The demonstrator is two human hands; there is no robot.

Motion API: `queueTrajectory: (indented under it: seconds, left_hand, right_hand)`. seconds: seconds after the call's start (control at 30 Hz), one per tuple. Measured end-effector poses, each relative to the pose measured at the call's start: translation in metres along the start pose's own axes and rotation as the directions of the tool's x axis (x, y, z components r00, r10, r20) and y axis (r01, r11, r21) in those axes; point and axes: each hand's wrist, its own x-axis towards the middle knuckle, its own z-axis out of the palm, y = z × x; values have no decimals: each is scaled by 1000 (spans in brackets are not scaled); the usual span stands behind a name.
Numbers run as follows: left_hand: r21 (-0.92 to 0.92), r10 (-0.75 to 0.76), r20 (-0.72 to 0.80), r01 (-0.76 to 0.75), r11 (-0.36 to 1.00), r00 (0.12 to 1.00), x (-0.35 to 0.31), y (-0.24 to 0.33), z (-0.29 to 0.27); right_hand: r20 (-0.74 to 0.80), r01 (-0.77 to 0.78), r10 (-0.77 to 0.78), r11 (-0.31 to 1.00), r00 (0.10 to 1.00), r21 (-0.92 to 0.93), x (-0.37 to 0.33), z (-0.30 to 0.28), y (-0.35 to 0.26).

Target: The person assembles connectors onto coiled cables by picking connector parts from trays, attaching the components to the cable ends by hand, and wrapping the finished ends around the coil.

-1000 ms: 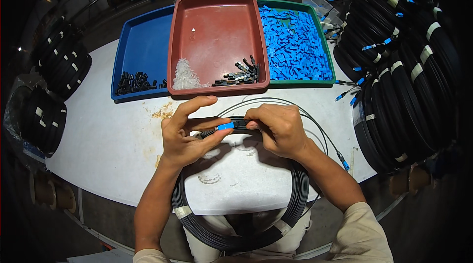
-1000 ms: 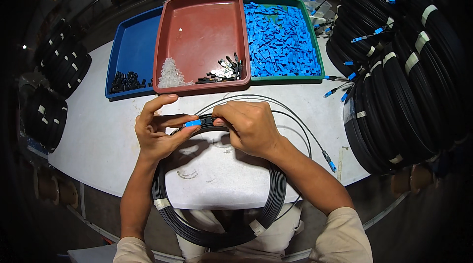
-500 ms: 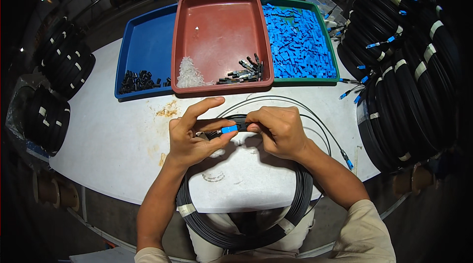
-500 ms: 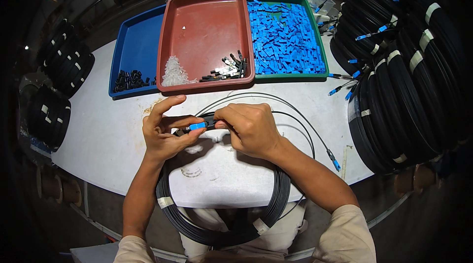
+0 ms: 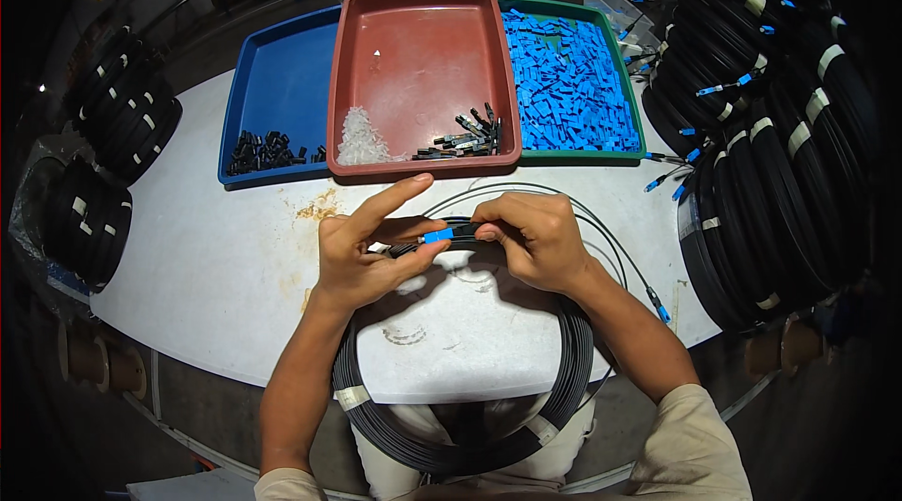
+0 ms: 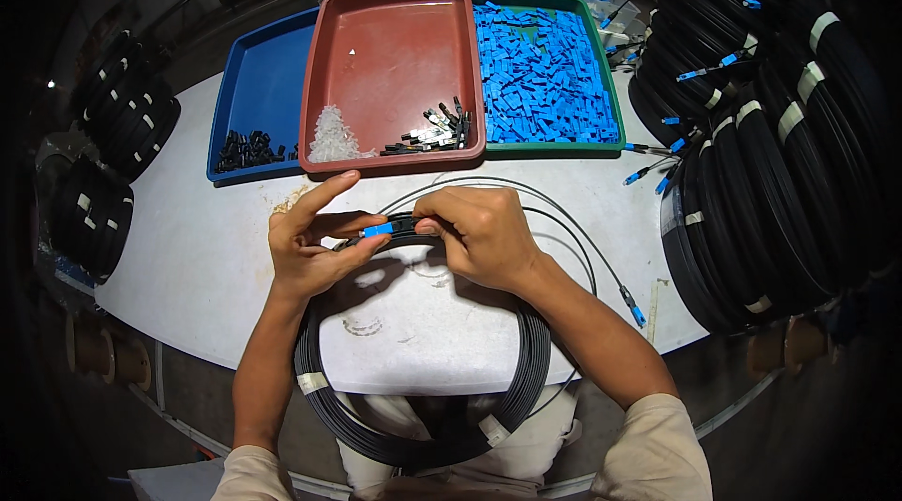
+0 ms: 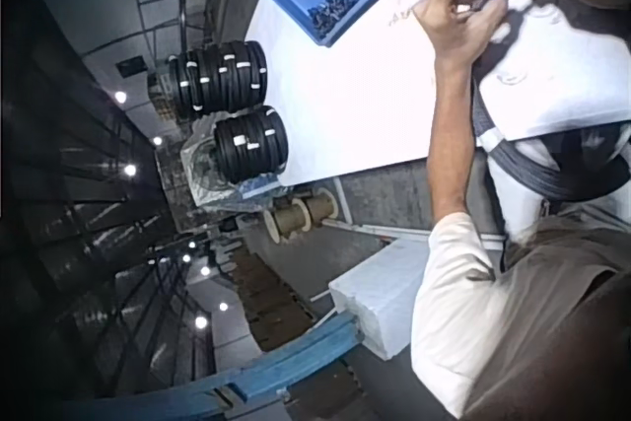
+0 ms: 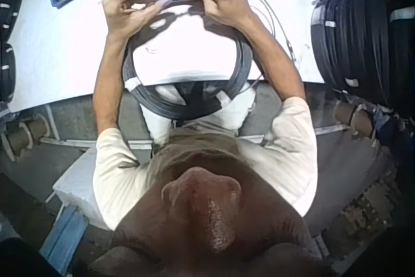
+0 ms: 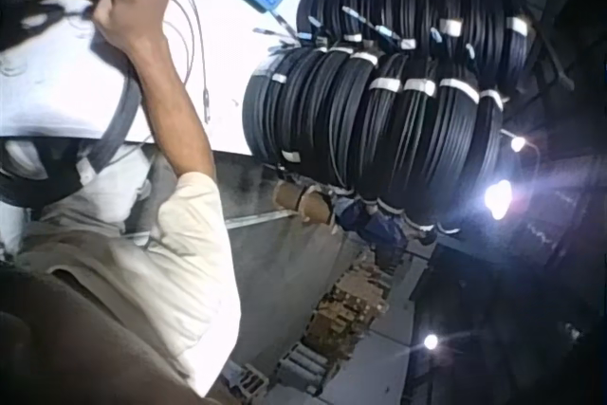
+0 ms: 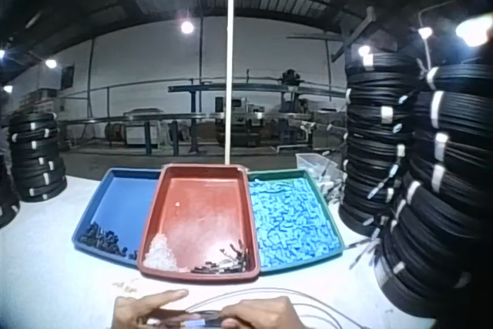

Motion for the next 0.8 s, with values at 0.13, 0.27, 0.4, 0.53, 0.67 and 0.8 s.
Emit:
queueTrajectory:
  seconds: [0.13, 0.27, 0.4, 0.53, 0.67, 0.8]
  left_hand:
    - [10, -68, 16, 68, 998, 998, -1, 0, 3]
    - [6, -80, -1, 80, 997, 997, 0, -3, 0]
    - [-69, -106, 0, 106, 992, 994, 2, -2, 1]
    - [-81, -154, 78, 161, 984, 985, 1, -2, 0]
    - [-100, -128, 13, 129, 987, 992, 1, -1, 0]
    - [-52, -125, 71, 129, 990, 990, 0, -5, -2]
  right_hand:
    - [2, -60, 60, 998, 998, -10, -3, 6, -2]
    - [-13, -65, 66, 998, 998, 10, 0, 1, -1]
    - [3, -92, 92, 995, 996, 39, -3, 2, -1]
    - [21, -83, 83, 997, 996, 1, -5, 5, -4]
    - [24, -123, 122, 992, 992, 32, 0, -2, -2]
    - [-2, -95, 95, 995, 995, 28, -4, 4, -3]
